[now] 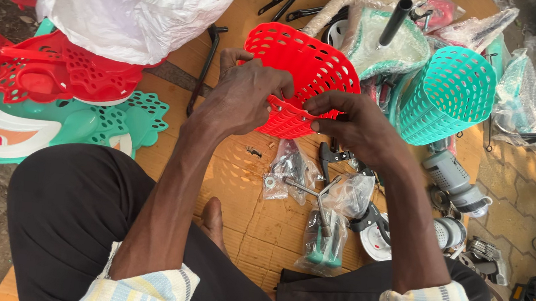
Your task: The person attaches a metal bracket to a red plastic basket using a bolt, nut, and washer. They then use a T-handle wrench to tighten the nut and secure the bracket to the basket.
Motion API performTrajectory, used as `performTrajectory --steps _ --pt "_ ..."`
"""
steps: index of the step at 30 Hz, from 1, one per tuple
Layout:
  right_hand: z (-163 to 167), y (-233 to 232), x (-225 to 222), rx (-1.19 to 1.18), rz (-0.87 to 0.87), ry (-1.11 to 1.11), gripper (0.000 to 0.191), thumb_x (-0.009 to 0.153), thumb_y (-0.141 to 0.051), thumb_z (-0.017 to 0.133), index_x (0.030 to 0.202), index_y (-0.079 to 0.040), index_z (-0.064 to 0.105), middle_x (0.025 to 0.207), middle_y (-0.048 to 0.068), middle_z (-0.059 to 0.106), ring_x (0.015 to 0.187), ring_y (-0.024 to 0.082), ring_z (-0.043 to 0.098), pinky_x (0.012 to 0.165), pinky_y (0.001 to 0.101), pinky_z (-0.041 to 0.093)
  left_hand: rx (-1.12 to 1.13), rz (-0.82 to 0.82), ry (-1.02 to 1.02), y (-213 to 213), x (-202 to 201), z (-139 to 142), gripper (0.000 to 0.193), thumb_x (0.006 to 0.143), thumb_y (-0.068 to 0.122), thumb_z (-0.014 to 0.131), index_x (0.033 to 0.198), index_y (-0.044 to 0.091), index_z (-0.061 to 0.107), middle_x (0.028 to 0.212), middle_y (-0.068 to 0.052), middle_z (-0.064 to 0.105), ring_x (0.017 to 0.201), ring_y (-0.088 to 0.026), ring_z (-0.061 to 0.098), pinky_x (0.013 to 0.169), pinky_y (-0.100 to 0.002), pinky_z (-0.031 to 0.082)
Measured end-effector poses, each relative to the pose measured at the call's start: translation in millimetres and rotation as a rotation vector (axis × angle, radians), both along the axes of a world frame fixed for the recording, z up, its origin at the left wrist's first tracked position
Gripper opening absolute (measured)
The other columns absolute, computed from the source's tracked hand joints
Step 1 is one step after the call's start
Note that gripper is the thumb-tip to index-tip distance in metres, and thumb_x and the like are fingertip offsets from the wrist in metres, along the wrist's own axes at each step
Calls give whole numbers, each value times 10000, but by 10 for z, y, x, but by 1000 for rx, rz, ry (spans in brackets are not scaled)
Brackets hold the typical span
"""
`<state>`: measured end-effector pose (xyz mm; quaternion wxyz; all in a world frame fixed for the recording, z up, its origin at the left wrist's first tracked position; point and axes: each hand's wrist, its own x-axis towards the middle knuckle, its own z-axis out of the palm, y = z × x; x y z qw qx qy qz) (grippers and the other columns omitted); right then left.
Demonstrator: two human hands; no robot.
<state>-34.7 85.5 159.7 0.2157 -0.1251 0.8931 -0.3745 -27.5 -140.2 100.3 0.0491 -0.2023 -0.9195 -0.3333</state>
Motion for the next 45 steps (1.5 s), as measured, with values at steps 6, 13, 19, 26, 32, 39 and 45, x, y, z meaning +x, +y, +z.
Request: performTrajectory --steps 6,13,19,26,32,39,45 --pt "-64 -17 -84 143 81 293 232 870 -30 713 1083 -89 782 909 6 774 721 75 657 633 285 528 55 -46 -22 -30 7 43 384 711 -71 676 1053 102 675 891 -79 785 854 -233 719 1068 -419 254" --pt "221 1 -321 215 14 126 177 949 -95 693 1089 -119 799 701 33 612 596 105 503 522 325 421 307 -72 -258 -73 21 248 403 726 104 788 1118 77 696 1123 -121 752 1052 -235 725 917 -352 542" --pt "202 -150 -414 114 117 230 179 911 -80 718 1081 -91 773 798 -27 724 690 54 605 590 294 502 312 -32 -329 -133 51 336 356 743 86 698 1096 44 682 1071 -157 783 1048 -255 764 914 -366 579" --pt "223 -130 -466 149 194 249 154 878 -67 769 1031 -71 782 818 32 739 748 117 636 662 325 518 276 -87 -233 -39 23 301 561 743 53 652 1303 81 617 1182 -192 709 1157 -314 675 925 -408 520" --pt "234 -226 -430 -222 213 397 302 898 -40 794 1099 -53 570 1040 -2 638 851 97 648 702 284 567 408 47 -394 -101 48 329 425 770 32 660 1188 76 723 1008 -138 772 910 -238 745 816 -376 550" --pt "-375 207 -395 -369 -535 432 173 1039 -134 730 1134 -10 655 716 75 610 552 191 504 437 347 344 1009 263 -236 -399 59 477 489 783 -148 530 1189 24 741 995 -75 751 848 -131 685 747 -301 525" --pt "-1424 562 -481 -28 -413 570 145 880 -85 702 1003 -53 771 888 115 759 836 174 696 777 345 531 1210 439 -252 -390 -54 414 595 778 -175 535 1302 85 640 1019 -18 791 845 -78 754 755 -222 635"
